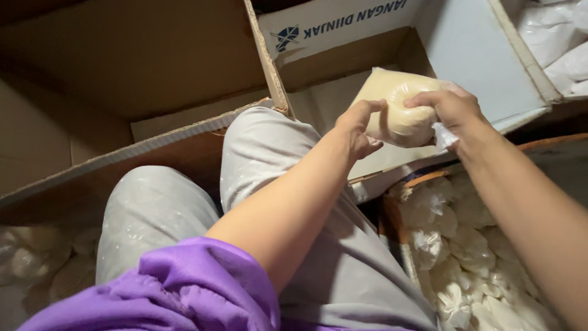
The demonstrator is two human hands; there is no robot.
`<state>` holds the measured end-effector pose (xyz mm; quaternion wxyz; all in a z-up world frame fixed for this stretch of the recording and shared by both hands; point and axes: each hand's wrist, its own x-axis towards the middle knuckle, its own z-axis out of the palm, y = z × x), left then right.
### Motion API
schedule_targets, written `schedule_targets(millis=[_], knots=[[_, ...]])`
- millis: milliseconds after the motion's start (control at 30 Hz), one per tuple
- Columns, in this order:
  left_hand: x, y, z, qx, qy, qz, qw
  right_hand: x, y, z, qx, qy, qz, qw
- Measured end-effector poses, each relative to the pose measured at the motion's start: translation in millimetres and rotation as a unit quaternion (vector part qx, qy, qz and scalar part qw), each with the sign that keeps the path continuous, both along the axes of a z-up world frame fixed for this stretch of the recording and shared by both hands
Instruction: The person picks up plastic-wrapped packages from the floor and places them into a cardboard box. The person repeats this action multiple times, arranging the packages inside the box.
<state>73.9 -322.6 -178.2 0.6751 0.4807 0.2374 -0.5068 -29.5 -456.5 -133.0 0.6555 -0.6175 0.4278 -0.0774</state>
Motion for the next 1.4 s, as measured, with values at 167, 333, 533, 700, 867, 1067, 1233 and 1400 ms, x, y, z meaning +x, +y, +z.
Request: schedule_targets(millis=[167, 333, 533, 700, 867, 1067, 1233, 1400], knots=[[14.4, 9.4, 17.5, 0.086, -0.048, 0.171, 0.980, 25.7, -12.5, -46.7, -0.043, 0.017, 0.088, 0.995], [20.6, 13.1, 15.7, 0.181, -0.062, 0.204, 0.960, 46.7, -4.2, -81.0, -0.102, 0.165, 0.176, 0.965], [23.5, 14.9, 18.8, 0.192, -0.032, 0.199, 0.961, 65.1, 23.0, -110.9, -0.153, 0.276, 0.253, 0.915], [26.5, 15.7, 23.4, 0.226, -0.043, 0.184, 0.956, 64.2, 40.2, -137.1, -0.194, 0.292, 0.278, 0.894], [28.8, 15.0, 17.7, 0.230, -0.064, 0.235, 0.942, 71.5, 40.0, -155.9, -0.248, 0.327, 0.373, 0.832], [26.9, 15.3, 21.0, 0.203, -0.027, 0.242, 0.949, 76.1, 45.7, -179.9, -0.265, 0.347, 0.408, 0.802], [26.9, 14.5, 19.3, 0.222, -0.050, 0.246, 0.942, 82.7, 41.2, -205.8, -0.305, 0.258, 0.453, 0.797], [26.9, 11.0, 9.6, 0.227, -0.056, 0.243, 0.941, 90.0, 36.2, -236.4, -0.135, 0.277, 0.459, 0.833]])
